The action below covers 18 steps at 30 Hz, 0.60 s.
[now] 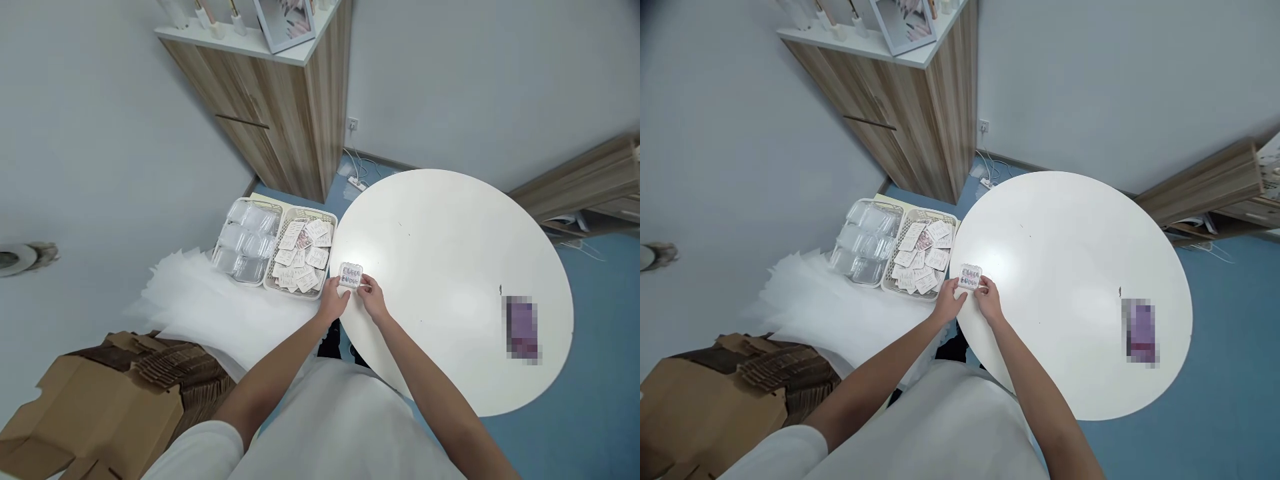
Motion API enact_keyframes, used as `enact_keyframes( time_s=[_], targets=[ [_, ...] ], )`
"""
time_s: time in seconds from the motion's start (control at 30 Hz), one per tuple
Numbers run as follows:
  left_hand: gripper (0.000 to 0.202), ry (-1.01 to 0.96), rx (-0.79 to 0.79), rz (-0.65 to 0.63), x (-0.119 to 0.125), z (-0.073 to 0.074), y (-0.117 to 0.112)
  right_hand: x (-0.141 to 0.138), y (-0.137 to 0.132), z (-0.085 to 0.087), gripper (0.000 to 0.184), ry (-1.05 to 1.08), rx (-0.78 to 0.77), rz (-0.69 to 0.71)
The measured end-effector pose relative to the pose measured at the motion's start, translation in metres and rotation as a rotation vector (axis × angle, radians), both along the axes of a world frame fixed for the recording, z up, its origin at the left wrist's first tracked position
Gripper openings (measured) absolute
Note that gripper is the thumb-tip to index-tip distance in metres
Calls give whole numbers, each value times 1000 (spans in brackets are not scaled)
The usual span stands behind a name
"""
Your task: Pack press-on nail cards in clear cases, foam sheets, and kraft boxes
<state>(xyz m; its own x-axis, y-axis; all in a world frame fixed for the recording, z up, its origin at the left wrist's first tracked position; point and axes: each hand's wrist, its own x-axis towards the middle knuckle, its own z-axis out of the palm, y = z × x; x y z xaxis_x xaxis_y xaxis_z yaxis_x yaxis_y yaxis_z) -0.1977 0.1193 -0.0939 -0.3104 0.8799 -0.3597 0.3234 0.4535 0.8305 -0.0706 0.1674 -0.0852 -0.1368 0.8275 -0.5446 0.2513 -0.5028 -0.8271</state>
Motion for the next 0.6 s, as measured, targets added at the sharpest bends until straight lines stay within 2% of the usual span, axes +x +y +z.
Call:
enact_keyframes(
  time_s=[0.23,0.6],
  targets=[
    [48,-7,7,-28,-2,-3,1,-4,7,-2,52,-63,18,27],
    [48,-57,27,-60,-5,-8,-5,-2,1,-9,51,-100,26,1]
  ],
)
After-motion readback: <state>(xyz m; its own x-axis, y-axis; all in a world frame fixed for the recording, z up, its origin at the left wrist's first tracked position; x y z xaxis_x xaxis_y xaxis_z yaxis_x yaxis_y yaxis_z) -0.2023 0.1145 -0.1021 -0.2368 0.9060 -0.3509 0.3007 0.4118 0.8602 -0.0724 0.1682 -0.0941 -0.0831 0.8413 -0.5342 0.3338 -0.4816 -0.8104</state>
